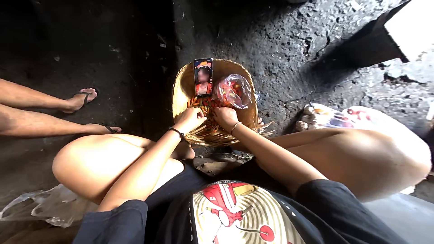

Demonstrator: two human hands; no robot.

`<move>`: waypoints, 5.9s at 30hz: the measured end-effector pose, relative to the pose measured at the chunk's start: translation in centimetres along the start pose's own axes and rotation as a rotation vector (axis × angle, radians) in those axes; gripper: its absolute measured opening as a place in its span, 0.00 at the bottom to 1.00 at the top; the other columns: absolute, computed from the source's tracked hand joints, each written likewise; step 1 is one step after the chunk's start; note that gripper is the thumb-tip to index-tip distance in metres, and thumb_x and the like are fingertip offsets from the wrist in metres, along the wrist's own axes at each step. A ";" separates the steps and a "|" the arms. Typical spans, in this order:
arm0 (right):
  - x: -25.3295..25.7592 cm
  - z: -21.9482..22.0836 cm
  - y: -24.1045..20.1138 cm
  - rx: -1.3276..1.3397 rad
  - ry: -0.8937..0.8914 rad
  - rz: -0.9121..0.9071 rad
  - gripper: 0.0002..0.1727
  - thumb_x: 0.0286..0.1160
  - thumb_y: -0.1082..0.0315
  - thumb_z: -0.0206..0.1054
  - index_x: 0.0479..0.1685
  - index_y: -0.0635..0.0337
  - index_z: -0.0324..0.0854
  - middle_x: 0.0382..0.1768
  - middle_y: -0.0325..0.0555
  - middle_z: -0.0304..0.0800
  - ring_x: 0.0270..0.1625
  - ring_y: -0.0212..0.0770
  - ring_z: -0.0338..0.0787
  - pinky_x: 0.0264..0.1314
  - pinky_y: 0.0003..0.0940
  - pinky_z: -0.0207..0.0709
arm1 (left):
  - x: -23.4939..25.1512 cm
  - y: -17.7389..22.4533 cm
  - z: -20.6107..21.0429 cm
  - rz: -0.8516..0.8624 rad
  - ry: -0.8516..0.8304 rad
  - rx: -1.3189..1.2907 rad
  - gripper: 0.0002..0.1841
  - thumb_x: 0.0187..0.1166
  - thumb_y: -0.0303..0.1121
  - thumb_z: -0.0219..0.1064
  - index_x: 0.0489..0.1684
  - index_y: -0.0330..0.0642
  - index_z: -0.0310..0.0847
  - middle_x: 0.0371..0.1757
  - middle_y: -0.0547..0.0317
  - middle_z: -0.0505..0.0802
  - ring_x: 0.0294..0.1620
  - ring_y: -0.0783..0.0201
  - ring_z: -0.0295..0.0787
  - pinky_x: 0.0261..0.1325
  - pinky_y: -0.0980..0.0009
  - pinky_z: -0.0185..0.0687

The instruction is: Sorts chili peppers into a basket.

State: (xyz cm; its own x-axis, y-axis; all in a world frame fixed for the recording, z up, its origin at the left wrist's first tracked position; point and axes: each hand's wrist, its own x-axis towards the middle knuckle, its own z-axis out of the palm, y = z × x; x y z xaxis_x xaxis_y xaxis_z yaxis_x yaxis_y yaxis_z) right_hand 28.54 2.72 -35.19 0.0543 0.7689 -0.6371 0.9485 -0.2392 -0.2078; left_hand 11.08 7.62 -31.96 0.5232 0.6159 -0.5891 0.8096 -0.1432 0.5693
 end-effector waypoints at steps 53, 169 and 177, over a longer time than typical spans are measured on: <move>0.7 -2.6 1.1 1.602 -0.107 -0.028 0.18 0.93 0.57 0.46 0.40 0.53 0.78 0.26 0.35 0.81 0.24 0.30 0.77 0.25 0.24 0.72 | 0.2 0.3 -0.3 0.355 0.288 -0.508 0.09 0.87 0.29 0.63 0.47 0.34 0.90 0.41 0.56 0.93 0.41 0.72 0.88 0.54 0.72 0.84; 0.6 -1.2 1.1 -0.126 -0.303 -0.180 0.17 0.80 0.61 0.68 0.61 0.60 0.86 0.60 0.61 0.90 0.66 0.66 0.87 0.63 0.72 0.76 | -0.3 0.4 -0.2 0.034 -0.012 0.140 0.15 0.88 0.40 0.63 0.58 0.41 0.88 0.55 0.46 0.93 0.62 0.48 0.88 0.70 0.41 0.75; 0.1 -2.9 0.9 -0.131 -0.296 -0.203 0.15 0.80 0.62 0.68 0.56 0.64 0.87 0.59 0.63 0.90 0.65 0.65 0.87 0.63 0.71 0.77 | -0.1 0.2 0.2 0.047 0.000 0.137 0.15 0.88 0.41 0.64 0.58 0.41 0.88 0.56 0.46 0.93 0.63 0.48 0.88 0.70 0.42 0.75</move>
State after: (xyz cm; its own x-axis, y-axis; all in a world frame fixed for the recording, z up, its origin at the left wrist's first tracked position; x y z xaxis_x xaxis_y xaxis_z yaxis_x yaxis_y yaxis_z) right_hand 30.25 4.29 -33.31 -0.2128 0.5838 -0.7835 0.9636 -0.0075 -0.2673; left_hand 11.25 7.42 -31.89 0.5616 0.6061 -0.5633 0.8128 -0.2768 0.5126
